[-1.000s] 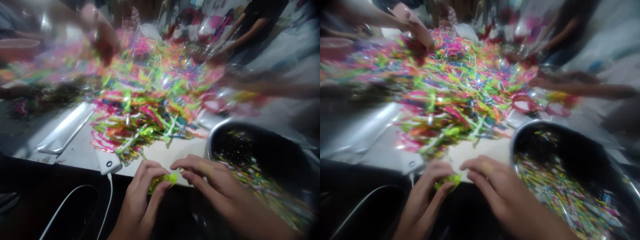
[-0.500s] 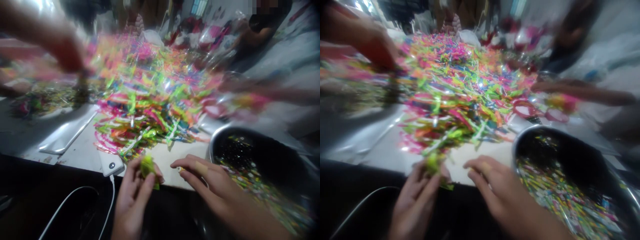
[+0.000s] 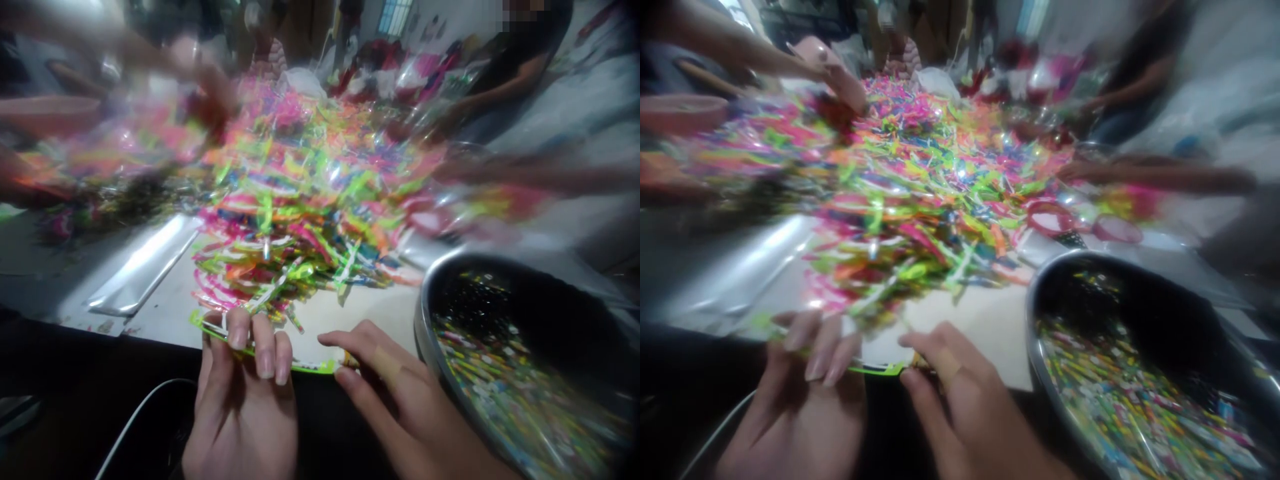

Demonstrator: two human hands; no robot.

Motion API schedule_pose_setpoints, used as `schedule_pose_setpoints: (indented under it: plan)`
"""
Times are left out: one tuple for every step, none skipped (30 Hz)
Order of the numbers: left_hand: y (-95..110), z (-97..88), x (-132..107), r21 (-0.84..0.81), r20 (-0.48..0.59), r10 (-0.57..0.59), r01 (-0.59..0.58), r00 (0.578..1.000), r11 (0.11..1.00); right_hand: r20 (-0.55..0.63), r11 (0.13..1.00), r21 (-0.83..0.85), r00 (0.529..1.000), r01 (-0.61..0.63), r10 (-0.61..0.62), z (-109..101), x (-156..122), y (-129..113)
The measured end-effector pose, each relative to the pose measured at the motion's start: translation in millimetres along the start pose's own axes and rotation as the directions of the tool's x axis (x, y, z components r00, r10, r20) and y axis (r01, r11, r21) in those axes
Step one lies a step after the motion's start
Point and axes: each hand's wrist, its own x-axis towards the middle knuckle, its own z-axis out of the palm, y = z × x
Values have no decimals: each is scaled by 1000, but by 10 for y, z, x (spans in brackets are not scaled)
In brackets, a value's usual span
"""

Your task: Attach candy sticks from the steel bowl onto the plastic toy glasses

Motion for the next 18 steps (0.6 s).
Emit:
schedule_pose_setpoints:
  plan:
    - [-2,-8,1,4,6,2,-2,1000,1000,1,1000,-16,1000,9,-9,8,-3,4]
    - [-4,-15,1,2,9,4,-4,1000,1000,9,1000,-26,1000,18,-17,14,-4,6]
    - [-6,-20,1,-3,8,5,-5,1000,1000,13,999,-32,999,31,-31,19,-3,6]
    - [-9,-24,0,-8,9,8,-8,1000,1000,14,998,-36,999,42,-41,22,-1,4]
    - [-14,-27,-3,-14,13,15,-14,1000,1000,9,998,-42,999,49,-49,23,1,1]
    - [-21,-30,-7,-20,15,22,-22,1000,1000,4,997,-51,998,55,-55,23,3,-2]
    - [-28,-33,-12,-26,15,29,-29,999,999,0,996,-62,998,61,-61,23,4,-2]
    - [-37,-37,-16,-30,14,32,-32,999,999,-2,995,-75,998,68,-69,24,3,0]
    - [-45,-40,-20,-33,13,33,-32,999,999,-2,993,-88,997,74,-75,24,1,5]
    - [-52,-43,-23,-37,11,29,-29,1000,999,-3,992,-103,997,80,-80,26,-3,11]
    - [-59,-46,-23,-42,9,24,-24,1000,999,-7,989,-119,996,84,-85,28,-8,18]
    - [-64,-48,-22,-48,9,18,-17,1000,999,-16,987,-135,996,86,-89,30,-13,24]
    - [-68,-49,-19,-56,11,13,-12,1000,998,-29,985,-151,995,88,-93,33,-18,28]
    - [-71,-51,-15,-62,13,10,-9,1000,998,-36,982,-166,995,86,-93,35,-20,29]
    - [-73,-54,-11,-63,18,10,-9,1000,998,-44,981,-175,994,88,-97,35,-20,27]
    - [-76,-59,-8,-59,25,14,-13,1000,998,-50,979,-180,993,94,-105,35,-17,22]
    - [-79,-65,-6,-49,30,16,-14,999,999,-55,979,-179,992,98,-110,34,-13,15]
    - [-84,-73,-4,-37,39,21,-20,999,999,-62,979,-177,991,104,-116,34,-7,7]
